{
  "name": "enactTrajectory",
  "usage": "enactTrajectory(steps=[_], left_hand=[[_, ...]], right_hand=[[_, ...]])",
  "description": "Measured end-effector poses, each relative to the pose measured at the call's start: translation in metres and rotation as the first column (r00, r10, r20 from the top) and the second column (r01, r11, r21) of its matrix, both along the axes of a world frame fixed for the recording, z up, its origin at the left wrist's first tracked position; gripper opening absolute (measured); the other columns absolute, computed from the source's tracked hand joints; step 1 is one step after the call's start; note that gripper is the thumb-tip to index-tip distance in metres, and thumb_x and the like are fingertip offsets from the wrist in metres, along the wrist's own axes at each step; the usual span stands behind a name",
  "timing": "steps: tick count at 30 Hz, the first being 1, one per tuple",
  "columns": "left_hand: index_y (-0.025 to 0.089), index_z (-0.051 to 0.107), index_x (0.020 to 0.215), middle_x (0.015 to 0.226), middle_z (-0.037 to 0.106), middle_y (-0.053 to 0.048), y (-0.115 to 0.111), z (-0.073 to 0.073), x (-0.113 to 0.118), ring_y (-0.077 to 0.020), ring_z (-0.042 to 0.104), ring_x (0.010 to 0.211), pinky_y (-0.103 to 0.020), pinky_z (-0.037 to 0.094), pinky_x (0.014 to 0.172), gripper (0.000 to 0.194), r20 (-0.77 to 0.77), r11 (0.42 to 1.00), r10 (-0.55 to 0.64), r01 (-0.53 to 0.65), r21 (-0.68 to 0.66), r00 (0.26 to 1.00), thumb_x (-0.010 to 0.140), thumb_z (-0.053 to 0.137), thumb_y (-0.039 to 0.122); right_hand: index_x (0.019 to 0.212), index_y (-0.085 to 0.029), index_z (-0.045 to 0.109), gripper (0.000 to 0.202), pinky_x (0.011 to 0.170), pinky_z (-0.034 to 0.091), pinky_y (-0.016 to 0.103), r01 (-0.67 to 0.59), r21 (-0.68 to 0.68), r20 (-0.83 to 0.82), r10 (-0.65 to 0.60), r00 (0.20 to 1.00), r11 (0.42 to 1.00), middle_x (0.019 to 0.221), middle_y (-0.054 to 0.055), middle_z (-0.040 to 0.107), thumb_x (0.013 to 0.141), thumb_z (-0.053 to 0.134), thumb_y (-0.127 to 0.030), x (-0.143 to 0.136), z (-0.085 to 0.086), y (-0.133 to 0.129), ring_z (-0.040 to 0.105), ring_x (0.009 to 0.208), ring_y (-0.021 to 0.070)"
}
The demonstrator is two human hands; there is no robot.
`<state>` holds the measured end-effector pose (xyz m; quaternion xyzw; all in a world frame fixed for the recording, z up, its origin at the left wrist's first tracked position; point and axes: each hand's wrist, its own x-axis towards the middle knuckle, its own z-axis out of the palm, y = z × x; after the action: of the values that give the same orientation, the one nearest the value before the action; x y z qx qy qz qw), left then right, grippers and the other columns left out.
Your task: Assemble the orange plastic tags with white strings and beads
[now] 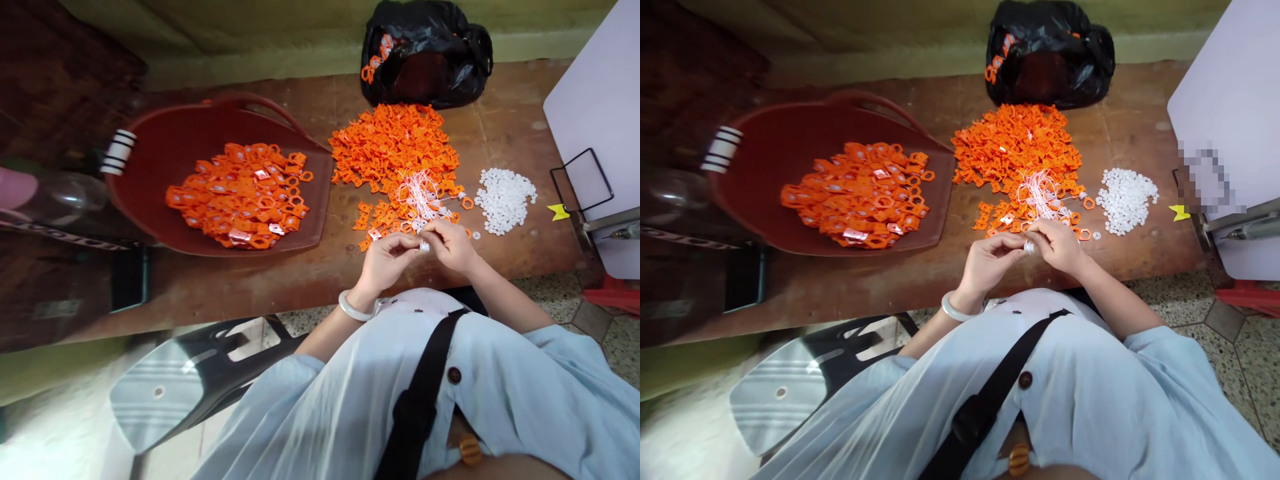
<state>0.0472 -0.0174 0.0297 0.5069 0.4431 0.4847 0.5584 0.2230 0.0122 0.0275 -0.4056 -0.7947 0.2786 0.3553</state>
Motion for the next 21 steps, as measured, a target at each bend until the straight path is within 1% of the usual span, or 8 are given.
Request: enactTrajectory(steps=[3, 5, 7, 9, 11, 15, 18, 21], left_hand=[[0.018, 0.072, 0.074, 0.081, 0.071, -0.004, -0.002, 0.004, 0.000, -0.0170, 0.066, 0.080, -0.034, 0.053, 0.082, 0.022, 0.007, 0.996, 0.082, -0.082, 0.017, 0.997, 0.067, 0.082, 0.036], [0.019, 0.071, 0.075, 0.081, 0.070, -0.004, -0.001, 0.000, -0.002, -0.0166, 0.065, 0.080, -0.034, 0.053, 0.081, 0.021, -0.033, 0.986, 0.152, -0.150, 0.071, 0.988, 0.069, 0.081, 0.036], [0.019, 0.072, 0.076, 0.081, 0.070, -0.004, 0.002, -0.006, -0.005, -0.0166, 0.065, 0.080, -0.033, 0.052, 0.080, 0.017, -0.097, 0.971, 0.213, -0.199, 0.136, 0.972, 0.071, 0.079, 0.033], [0.020, 0.072, 0.077, 0.081, 0.070, -0.004, 0.004, -0.012, -0.007, -0.0171, 0.065, 0.082, -0.033, 0.052, 0.079, 0.012, -0.161, 0.960, 0.238, -0.206, 0.190, 0.958, 0.073, 0.077, 0.030], [0.020, 0.072, 0.076, 0.080, 0.070, -0.004, 0.006, -0.016, -0.007, -0.0175, 0.064, 0.082, -0.033, 0.051, 0.079, 0.010, -0.206, 0.964, 0.206, -0.162, 0.212, 0.957, 0.074, 0.076, 0.029], [0.020, 0.071, 0.074, 0.078, 0.070, -0.004, 0.007, -0.016, -0.007, -0.0173, 0.064, 0.078, -0.032, 0.051, 0.075, 0.012, -0.224, 0.983, 0.051, -0.008, 0.186, 0.973, 0.075, 0.075, 0.031], [0.020, 0.071, 0.073, 0.080, 0.070, -0.004, 0.005, -0.013, -0.007, -0.0169, 0.064, 0.078, -0.032, 0.052, 0.075, 0.011, -0.188, 0.989, -0.024, 0.051, 0.141, 0.982, 0.074, 0.075, 0.030], [0.019, 0.070, 0.071, 0.079, 0.071, -0.004, 0.002, -0.010, -0.008, -0.0163, 0.064, 0.077, -0.031, 0.052, 0.076, 0.012, -0.117, 0.995, -0.039, 0.049, 0.083, 0.992, 0.071, 0.077, 0.029]], right_hand=[[0.079, -0.022, 0.056, 0.022, 0.062, 0.041, 0.029, 0.016, -0.129, -0.106, -0.030, 0.994, 0.992, 0.072, 0.001, 0.061, 0.094, 0.044, -0.031, -0.006, -0.022, -0.002, 0.054, 0.063, 0.0151], [0.079, -0.021, 0.056, 0.020, 0.061, 0.040, 0.029, -0.002, -0.154, -0.096, -0.013, 0.995, 0.988, 0.068, 0.000, 0.059, 0.093, 0.045, -0.030, -0.010, -0.032, -0.011, 0.052, 0.061, 0.0150], [0.079, -0.021, 0.055, 0.018, 0.061, 0.040, 0.029, -0.032, -0.131, -0.033, 0.028, 0.999, 0.991, 0.066, 0.001, 0.058, 0.093, 0.044, -0.027, -0.012, -0.032, -0.021, 0.052, 0.061, 0.0153], [0.079, -0.021, 0.053, 0.016, 0.063, 0.040, 0.029, -0.068, -0.073, 0.056, 0.072, 0.996, 0.995, 0.068, 0.002, 0.059, 0.091, 0.044, -0.022, -0.011, -0.022, -0.028, 0.052, 0.063, 0.0160], [0.078, -0.021, 0.052, 0.015, 0.065, 0.039, 0.030, -0.102, -0.012, 0.150, 0.103, 0.983, 0.995, 0.071, 0.003, 0.060, 0.090, 0.043, -0.017, -0.007, -0.008, -0.031, 0.052, 0.065, 0.0165], [0.079, -0.021, 0.053, 0.017, 0.075, 0.040, 0.033, -0.181, 0.058, 0.240, 0.163, 0.957, 0.982, 0.074, 0.003, 0.063, 0.088, 0.043, -0.011, 0.005, 0.014, -0.019, 0.054, 0.069, 0.0173], [0.080, -0.022, 0.054, 0.019, 0.085, 0.040, 0.037, -0.183, 0.091, 0.193, 0.163, 0.968, 0.979, 0.077, 0.003, 0.065, 0.088, 0.043, -0.009, 0.009, 0.017, -0.007, 0.057, 0.074, 0.0184], [0.078, -0.023, 0.055, 0.017, 0.086, 0.042, 0.038, -0.171, 0.062, 0.065, 0.167, 0.984, 0.983, 0.074, 0.001, 0.064, 0.089, 0.047, -0.013, 0.007, 0.012, 0.001, 0.058, 0.074, 0.0180]])
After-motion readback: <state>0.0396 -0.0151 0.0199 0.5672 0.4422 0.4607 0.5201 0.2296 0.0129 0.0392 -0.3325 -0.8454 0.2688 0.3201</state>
